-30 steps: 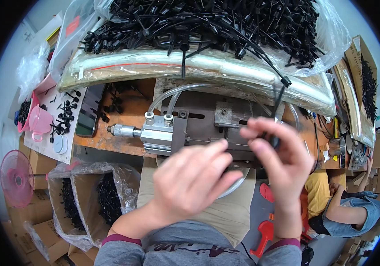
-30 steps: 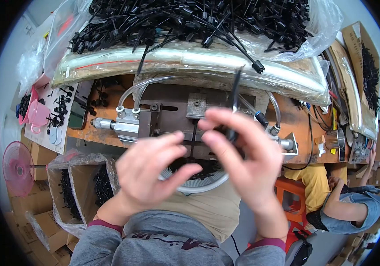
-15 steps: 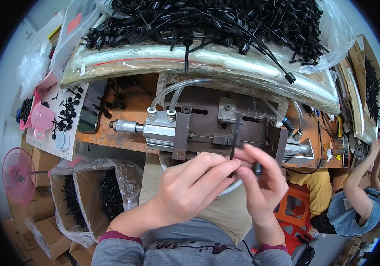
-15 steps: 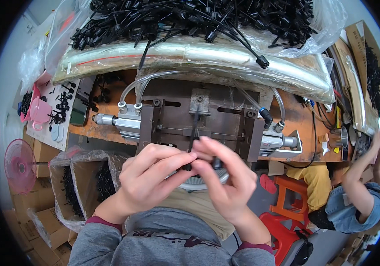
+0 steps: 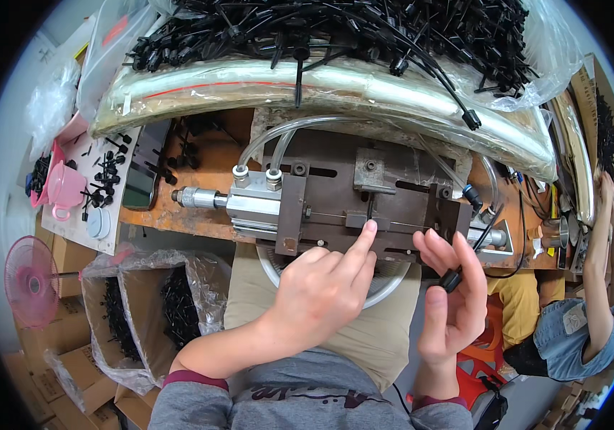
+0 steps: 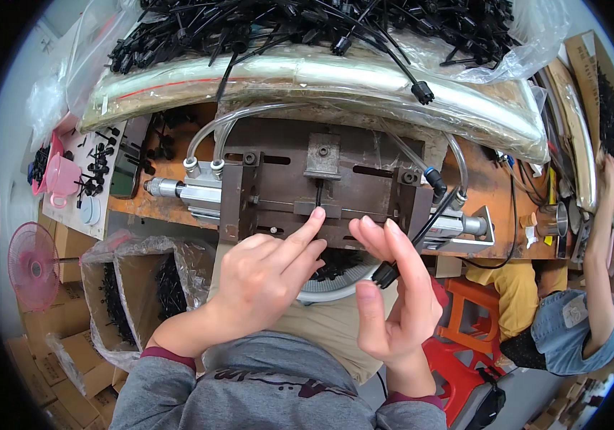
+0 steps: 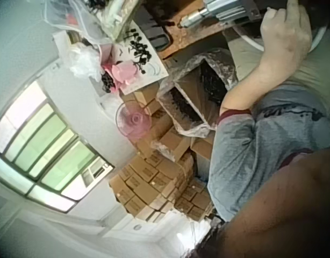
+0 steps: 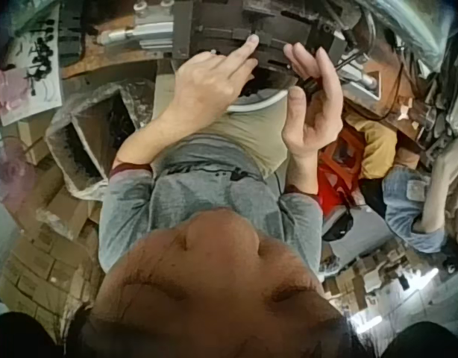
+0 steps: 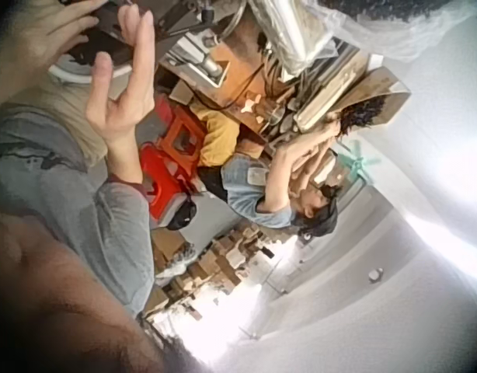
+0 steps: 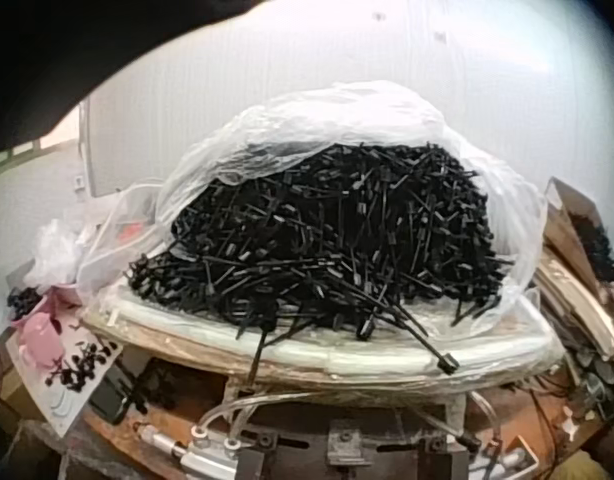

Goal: Assembling small black cable components using a pneumatic press at a workstation.

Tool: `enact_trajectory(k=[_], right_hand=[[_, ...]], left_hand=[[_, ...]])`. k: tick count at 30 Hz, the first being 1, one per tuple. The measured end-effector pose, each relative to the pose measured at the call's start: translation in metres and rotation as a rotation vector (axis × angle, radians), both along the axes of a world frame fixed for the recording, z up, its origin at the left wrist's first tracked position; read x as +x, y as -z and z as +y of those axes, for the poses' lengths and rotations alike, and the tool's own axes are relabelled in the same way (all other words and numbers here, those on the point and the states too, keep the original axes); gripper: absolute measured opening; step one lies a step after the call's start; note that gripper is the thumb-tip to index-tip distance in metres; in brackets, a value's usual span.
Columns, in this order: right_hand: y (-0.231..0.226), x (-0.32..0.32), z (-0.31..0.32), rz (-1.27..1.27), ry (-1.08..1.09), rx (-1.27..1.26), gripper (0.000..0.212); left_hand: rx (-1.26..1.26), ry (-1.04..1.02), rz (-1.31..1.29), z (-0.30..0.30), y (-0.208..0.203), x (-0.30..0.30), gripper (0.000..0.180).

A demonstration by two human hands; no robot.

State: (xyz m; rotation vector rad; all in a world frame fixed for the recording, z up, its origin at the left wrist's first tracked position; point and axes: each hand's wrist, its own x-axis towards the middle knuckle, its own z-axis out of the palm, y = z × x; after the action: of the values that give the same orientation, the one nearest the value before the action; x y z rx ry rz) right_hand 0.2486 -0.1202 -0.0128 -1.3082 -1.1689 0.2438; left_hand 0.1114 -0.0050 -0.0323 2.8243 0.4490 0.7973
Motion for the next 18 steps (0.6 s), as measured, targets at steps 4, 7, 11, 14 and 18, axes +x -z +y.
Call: enact_trajectory(k=[4,7,11,14,18], right_hand=[[0.009,-0.002,-0.001,-0.050,-0.023,0.057,0.045],[0.009,0.000,-0.007,-0.120,0.010,0.000,0.045],[-0.008,0.004,-0.012,-0.443,0.119,-0.244,0.035],[-0.005,0.001,-0.011,-0.553,0.107,-0.229,0.035],[0.008,0.001,-0.003,-0.596,0.071,-0.278,0.029]], left_hand=[[-0.025,-0.001,0.029,0.000,-0.003,0.002,0.023],[-0.025,-0.005,0.030,-0.001,-0.002,0.001,0.024],[-0.057,0.011,0.085,0.005,-0.012,-0.003,0.026],[-0.259,0.063,-0.077,0.022,-0.041,-0.010,0.024],[-0.025,-0.189,-0.377,0.067,-0.076,0.009,0.019]])
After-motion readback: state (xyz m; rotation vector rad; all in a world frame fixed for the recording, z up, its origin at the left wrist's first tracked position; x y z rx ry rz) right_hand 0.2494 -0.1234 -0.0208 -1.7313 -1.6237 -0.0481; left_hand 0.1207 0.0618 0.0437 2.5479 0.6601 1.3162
